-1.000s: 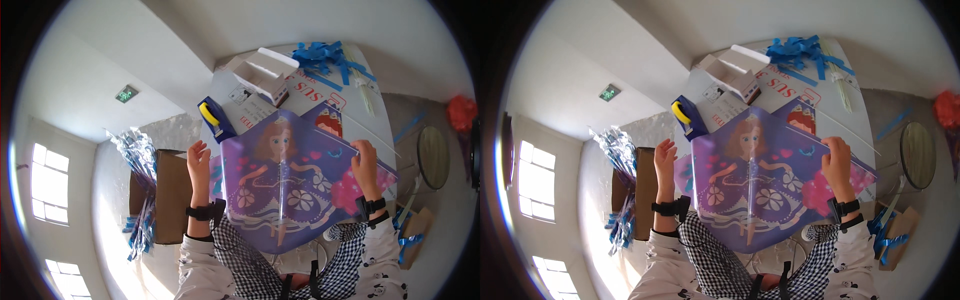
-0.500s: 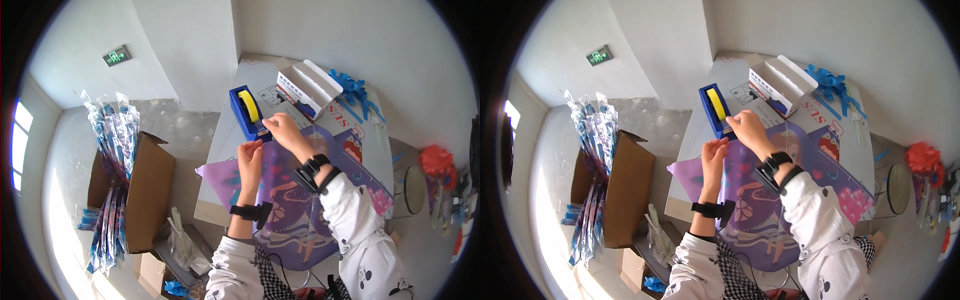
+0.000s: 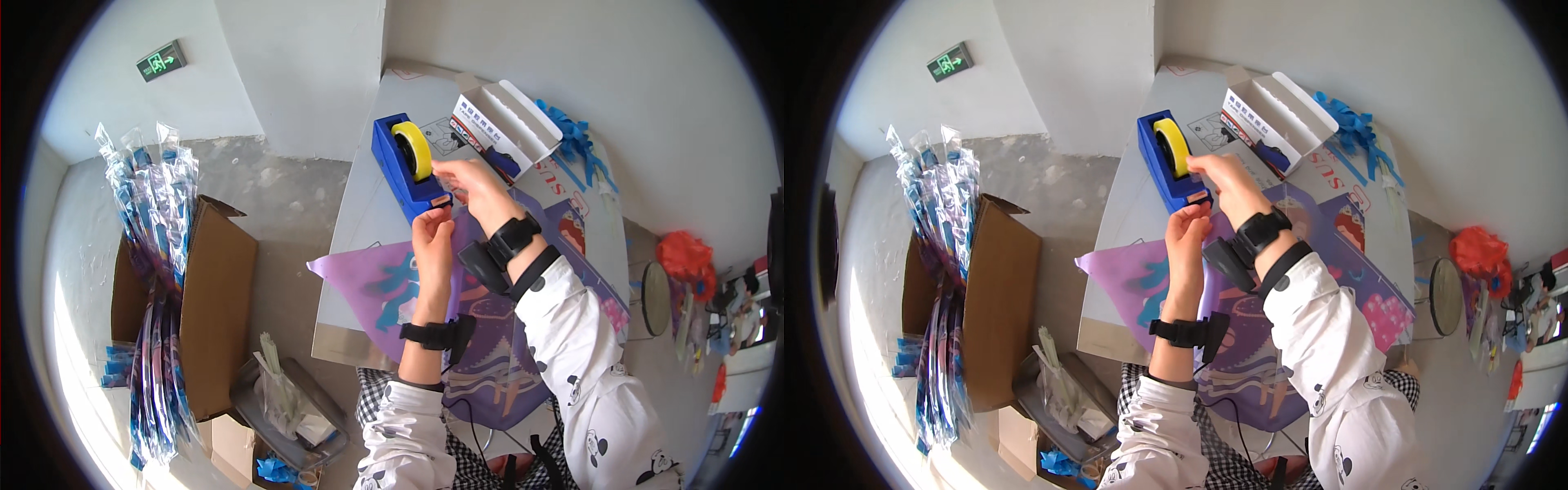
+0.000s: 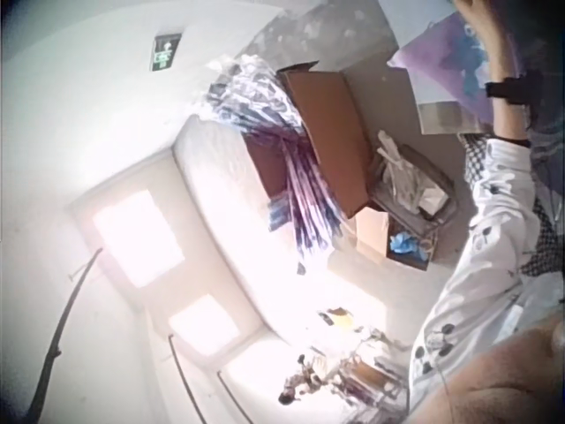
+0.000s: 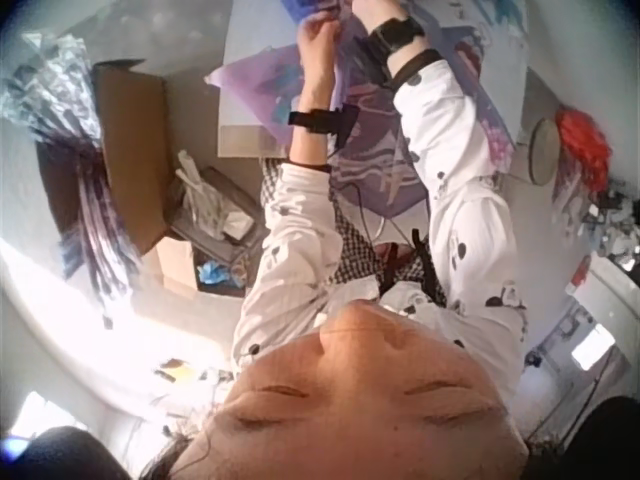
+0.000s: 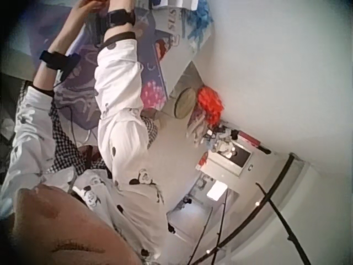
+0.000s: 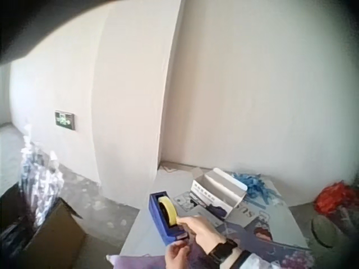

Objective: The person assembles a kite by taping the plastic sail edges, inserting a white rod into the center, and then taping a crossbar rod across the sail. Finally, they secure the crossbar by folding the sail corners over the rod ends and applying tape.

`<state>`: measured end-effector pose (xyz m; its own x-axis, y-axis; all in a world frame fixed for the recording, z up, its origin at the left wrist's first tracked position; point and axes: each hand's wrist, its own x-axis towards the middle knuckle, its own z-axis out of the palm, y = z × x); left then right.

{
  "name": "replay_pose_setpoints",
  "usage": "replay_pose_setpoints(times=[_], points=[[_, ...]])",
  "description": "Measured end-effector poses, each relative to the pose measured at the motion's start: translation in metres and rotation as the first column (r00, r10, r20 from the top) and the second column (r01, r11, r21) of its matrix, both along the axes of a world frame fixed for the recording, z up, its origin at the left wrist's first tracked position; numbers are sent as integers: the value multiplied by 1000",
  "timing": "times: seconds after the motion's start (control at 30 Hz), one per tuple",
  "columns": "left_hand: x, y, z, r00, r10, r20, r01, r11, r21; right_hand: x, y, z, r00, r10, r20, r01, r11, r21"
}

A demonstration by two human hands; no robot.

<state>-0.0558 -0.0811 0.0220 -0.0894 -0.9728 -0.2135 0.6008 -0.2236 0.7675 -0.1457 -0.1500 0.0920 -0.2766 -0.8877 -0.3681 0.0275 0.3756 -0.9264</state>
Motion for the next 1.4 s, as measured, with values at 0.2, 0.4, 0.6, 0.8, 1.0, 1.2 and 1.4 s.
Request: replay_pose_setpoints(times=[0.2,0.4,0.6,0.8,1.0,1.2,1.4], points=[[6,-5,-5,997,-35,-66,37,999,35,-2,32,8,982,74,-174,-75,997,2],[14,-7,-7,995,-72,-68,75,996,42,10,193,34,997,21,70,-21,1000,-9],[17,-9,-5,997,-67,-27,68,997,24,15,362,72,985,-145,95,120,966,231],[9,-8,-2,998,-47,43,48,998,-27,12,431,72,965,-249,84,196,895,401],[4,-10,1,984,74,161,-63,995,-73,-7,442,36,991,-135,26,117,928,355],[-5,-14,-10,882,239,406,-179,967,-180,-9,437,34,996,-87,-33,93,948,304],[4,-24,-18,650,364,666,-111,914,-391,-18,439,28,991,-85,-100,102,980,170]])
